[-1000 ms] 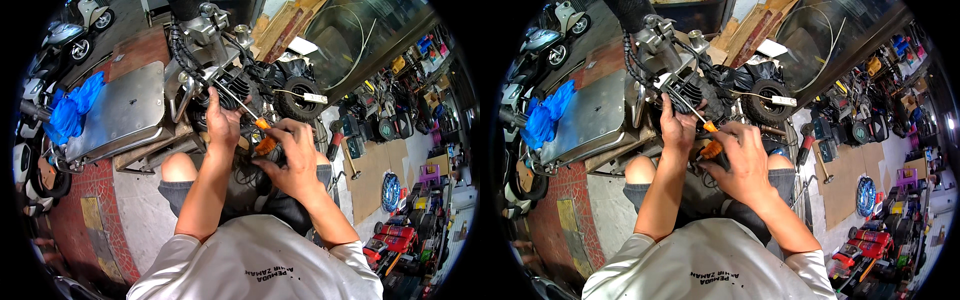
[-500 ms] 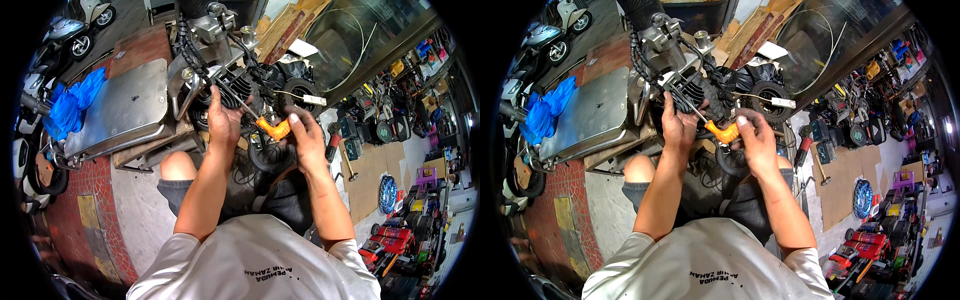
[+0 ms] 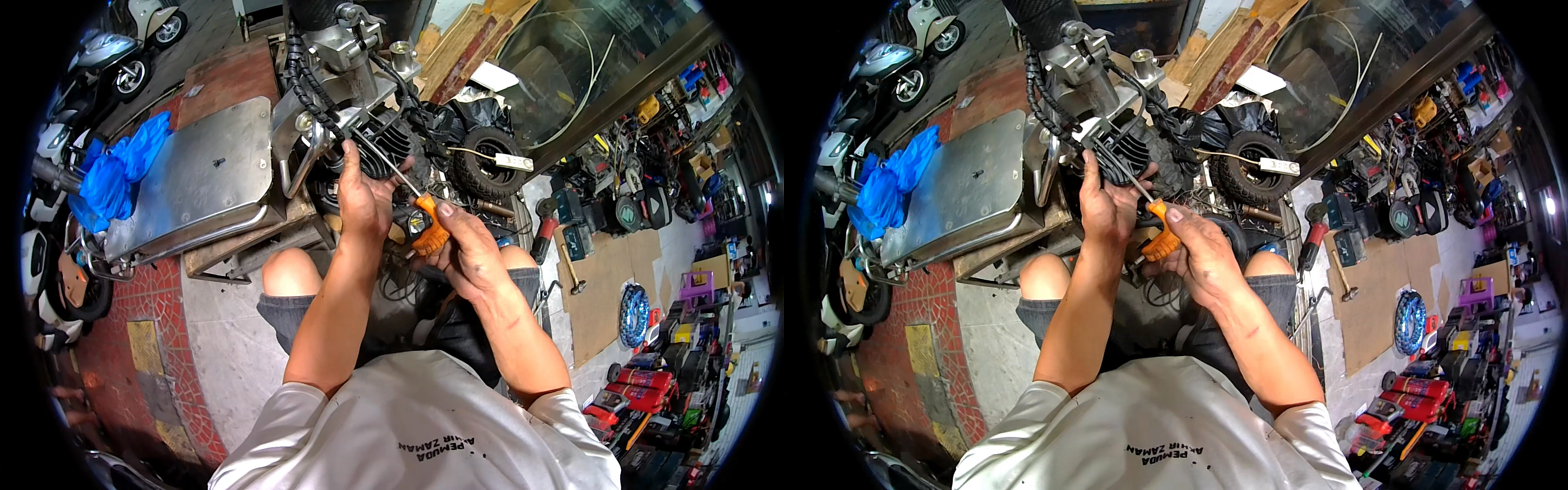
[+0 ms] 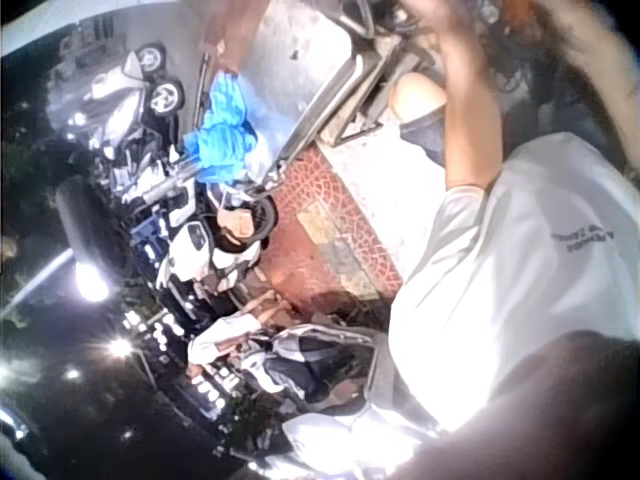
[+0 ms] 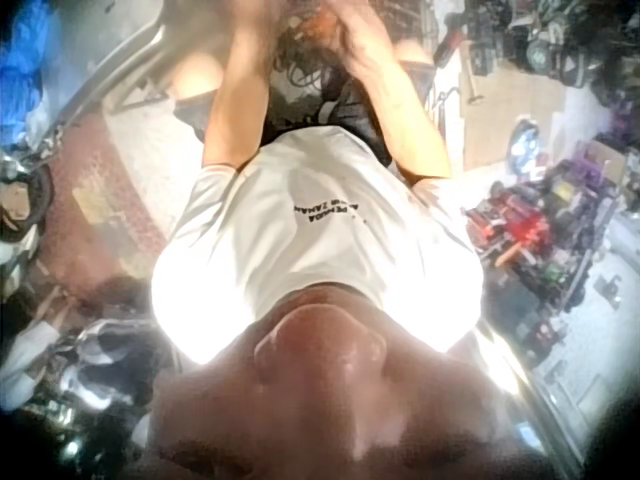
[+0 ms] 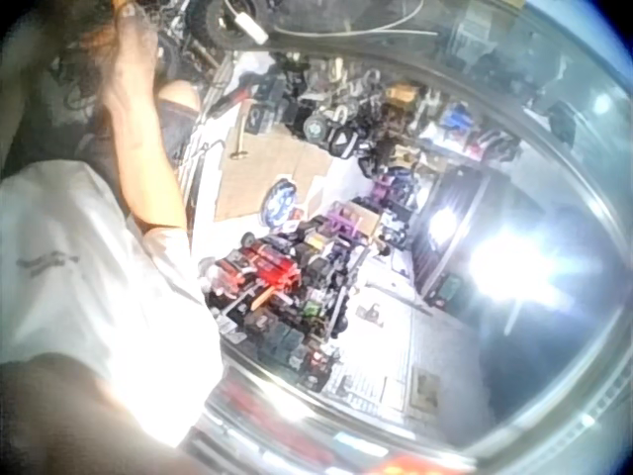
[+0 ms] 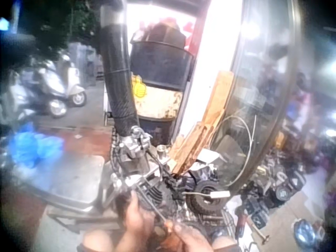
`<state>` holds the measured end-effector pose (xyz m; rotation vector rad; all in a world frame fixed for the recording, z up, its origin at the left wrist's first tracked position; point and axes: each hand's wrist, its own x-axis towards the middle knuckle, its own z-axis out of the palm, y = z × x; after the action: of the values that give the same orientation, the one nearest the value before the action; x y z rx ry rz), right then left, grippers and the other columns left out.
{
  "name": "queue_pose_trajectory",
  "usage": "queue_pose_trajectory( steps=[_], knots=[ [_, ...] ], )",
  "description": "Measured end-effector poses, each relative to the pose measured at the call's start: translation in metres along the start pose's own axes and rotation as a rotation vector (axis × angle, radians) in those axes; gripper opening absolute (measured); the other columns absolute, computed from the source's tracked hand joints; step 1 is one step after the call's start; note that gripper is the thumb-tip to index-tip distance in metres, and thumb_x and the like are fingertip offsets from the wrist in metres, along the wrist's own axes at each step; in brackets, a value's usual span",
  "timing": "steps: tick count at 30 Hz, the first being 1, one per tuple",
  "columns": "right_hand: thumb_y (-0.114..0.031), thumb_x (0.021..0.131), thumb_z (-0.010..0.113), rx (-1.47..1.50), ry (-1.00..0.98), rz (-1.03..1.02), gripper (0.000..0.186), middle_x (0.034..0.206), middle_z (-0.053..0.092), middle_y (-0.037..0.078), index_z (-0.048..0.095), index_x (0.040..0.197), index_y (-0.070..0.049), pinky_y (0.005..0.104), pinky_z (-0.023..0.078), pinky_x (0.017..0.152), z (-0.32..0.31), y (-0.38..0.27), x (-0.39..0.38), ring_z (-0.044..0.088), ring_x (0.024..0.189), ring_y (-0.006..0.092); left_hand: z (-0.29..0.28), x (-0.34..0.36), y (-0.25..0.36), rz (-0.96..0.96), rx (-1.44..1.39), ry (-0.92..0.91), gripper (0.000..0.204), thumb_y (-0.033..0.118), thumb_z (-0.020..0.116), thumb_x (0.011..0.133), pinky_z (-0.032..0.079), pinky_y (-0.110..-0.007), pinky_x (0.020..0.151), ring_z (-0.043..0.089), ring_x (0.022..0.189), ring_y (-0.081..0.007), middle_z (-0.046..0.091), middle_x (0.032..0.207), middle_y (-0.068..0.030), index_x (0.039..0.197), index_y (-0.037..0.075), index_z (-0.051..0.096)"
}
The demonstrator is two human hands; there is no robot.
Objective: The person uses a screwdriver to loosen and remove a bolt from a scooter engine cylinder head. They then retrieve a socket wrench from a toolbox and use it to unscrew and remove the cylinder head cover, exposing the internal components.
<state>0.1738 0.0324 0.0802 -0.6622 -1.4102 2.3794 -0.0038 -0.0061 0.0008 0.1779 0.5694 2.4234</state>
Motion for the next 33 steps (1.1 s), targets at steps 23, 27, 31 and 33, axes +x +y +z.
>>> queue_pose_trajectory(
  steps=[23, 27, 31, 33],
  knots=[
    [-0.034, 0.113, 0.056, 0.07, 0.221, -0.172, 0.04, 0.09, 0.07, 0.009, 0.062, 0.131, 0.001, 0.031, 0.059, 0.059, -0.021, -0.002, 0.02, 0.066, 0.062, 0.0154, 0.003, 0.001, 0.002, 0.009, -0.001, 0.018, 0.063, 0.06, 0.042, 0.113, 0.059, -0.046, 0.082, 0.075, 0.102, -0.0385, 0.075, 0.12, -0.0126, 0.14, 0.005, 0.059],
    [-0.03, 0.096, 0.078, -0.758, 0.413, -0.672, 0.052, 0.106, 0.068, 0.011, 0.06, 0.135, -0.001, 0.0372, 0.06, 0.078, -0.022, 0.004, 0.005, 0.069, 0.102, 0.0264, 0.001, -0.002, 0.003, 0.0, 0.012, 0.003, 0.064, 0.059, 0.041, 0.113, 0.06, -0.045, 0.082, 0.075, 0.103, -0.0394, 0.074, 0.12, -0.0147, 0.141, 0.004, 0.057],
    [-0.022, 0.064, 0.097, -1.422, 0.349, -1.036, 0.066, 0.104, 0.067, 0.013, 0.068, 0.121, -0.005, 0.0465, 0.053, 0.09, -0.022, -0.011, -0.002, 0.065, 0.105, 0.035, -0.002, 0.0, 0.003, 0.012, 0.006, -0.02, 0.063, 0.058, 0.04, 0.114, 0.06, -0.046, 0.081, 0.074, 0.105, -0.0409, 0.074, 0.122, -0.016, 0.14, 0.002, 0.057],
    [-0.027, 0.079, 0.092, -1.553, 0.287, -1.006, 0.046, 0.101, 0.069, 0.013, 0.071, 0.113, -0.004, 0.0453, 0.056, 0.083, -0.024, -0.018, -0.004, 0.068, 0.095, 0.0316, -0.003, -0.002, 0.005, -0.008, -0.007, -0.1, 0.059, 0.054, 0.045, 0.114, 0.06, -0.05, 0.096, 0.071, 0.114, -0.027, 0.072, 0.129, -0.0111, 0.141, 0.004, 0.057]
  ],
)
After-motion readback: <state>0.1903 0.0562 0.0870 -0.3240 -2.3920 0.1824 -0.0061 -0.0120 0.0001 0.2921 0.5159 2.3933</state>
